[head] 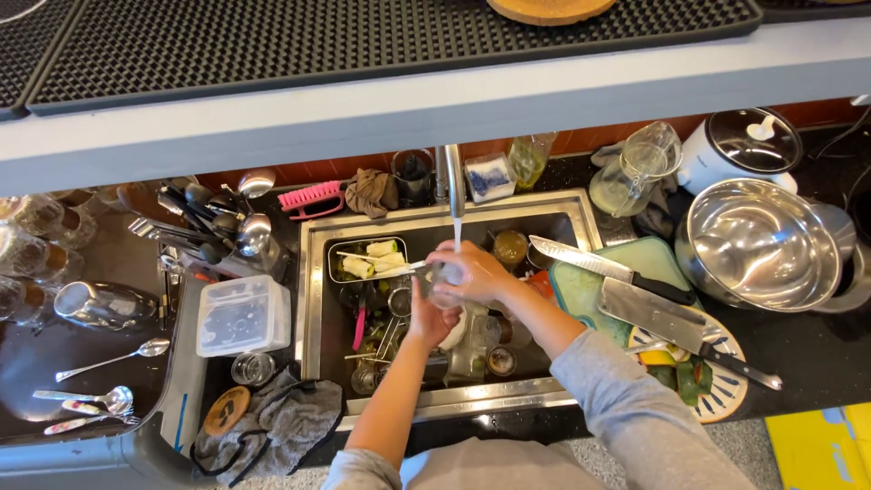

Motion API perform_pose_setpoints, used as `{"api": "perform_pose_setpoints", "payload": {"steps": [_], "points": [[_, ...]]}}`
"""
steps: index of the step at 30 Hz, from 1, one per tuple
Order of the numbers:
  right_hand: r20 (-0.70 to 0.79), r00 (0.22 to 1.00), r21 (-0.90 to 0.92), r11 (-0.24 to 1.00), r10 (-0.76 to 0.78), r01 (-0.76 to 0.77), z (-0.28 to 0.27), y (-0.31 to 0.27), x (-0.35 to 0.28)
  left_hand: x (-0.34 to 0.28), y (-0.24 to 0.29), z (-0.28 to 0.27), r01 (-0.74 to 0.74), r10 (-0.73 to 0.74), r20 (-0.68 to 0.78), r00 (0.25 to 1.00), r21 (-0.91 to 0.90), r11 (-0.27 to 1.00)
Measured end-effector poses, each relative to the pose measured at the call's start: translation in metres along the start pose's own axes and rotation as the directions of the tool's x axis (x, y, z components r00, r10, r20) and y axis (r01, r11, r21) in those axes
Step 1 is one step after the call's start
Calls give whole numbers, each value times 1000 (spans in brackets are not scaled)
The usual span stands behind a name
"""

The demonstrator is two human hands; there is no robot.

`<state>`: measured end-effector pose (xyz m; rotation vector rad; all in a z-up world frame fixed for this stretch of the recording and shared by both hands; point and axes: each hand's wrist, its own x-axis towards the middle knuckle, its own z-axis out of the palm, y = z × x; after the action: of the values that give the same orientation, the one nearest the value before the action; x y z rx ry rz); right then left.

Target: Washing cocktail shakers, glasses, and utensils in a bar sink area.

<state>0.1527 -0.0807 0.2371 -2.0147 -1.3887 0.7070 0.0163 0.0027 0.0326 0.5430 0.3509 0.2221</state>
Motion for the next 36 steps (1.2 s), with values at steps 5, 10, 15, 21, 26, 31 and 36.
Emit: {"api": "perform_pose_setpoints", "payload": {"steps": [5, 10, 15, 21, 26, 31, 36], "points": [[23, 981, 98, 976, 192, -194, 28, 36, 18, -10, 8, 55, 19, 35, -358, 933, 147, 989], [-53, 999, 28, 1000, -7, 9, 21, 26, 1, 5, -11, 3, 17, -34, -134, 990, -129, 992], [-106, 992, 505, 863, 71, -7, 100, 179, 56, 22, -9, 3, 43, -15, -259, 966, 103, 994], [192, 949, 966, 123, 250, -228, 79, 104, -17, -30, 82, 154, -202, 720, 250, 647, 967, -154], [155, 910, 967, -247, 385, -60, 104, 112, -11, 13, 83, 143, 1, 424, 222, 878, 885, -466], [-367, 879, 840, 515, 305, 172, 38, 74, -14, 33, 75, 75, 54, 124, -164, 979, 788, 614], [-513, 858, 189, 977, 14, 97, 43, 73, -4, 9, 30, 42, 118, -79, -165, 983, 244, 963]]}}
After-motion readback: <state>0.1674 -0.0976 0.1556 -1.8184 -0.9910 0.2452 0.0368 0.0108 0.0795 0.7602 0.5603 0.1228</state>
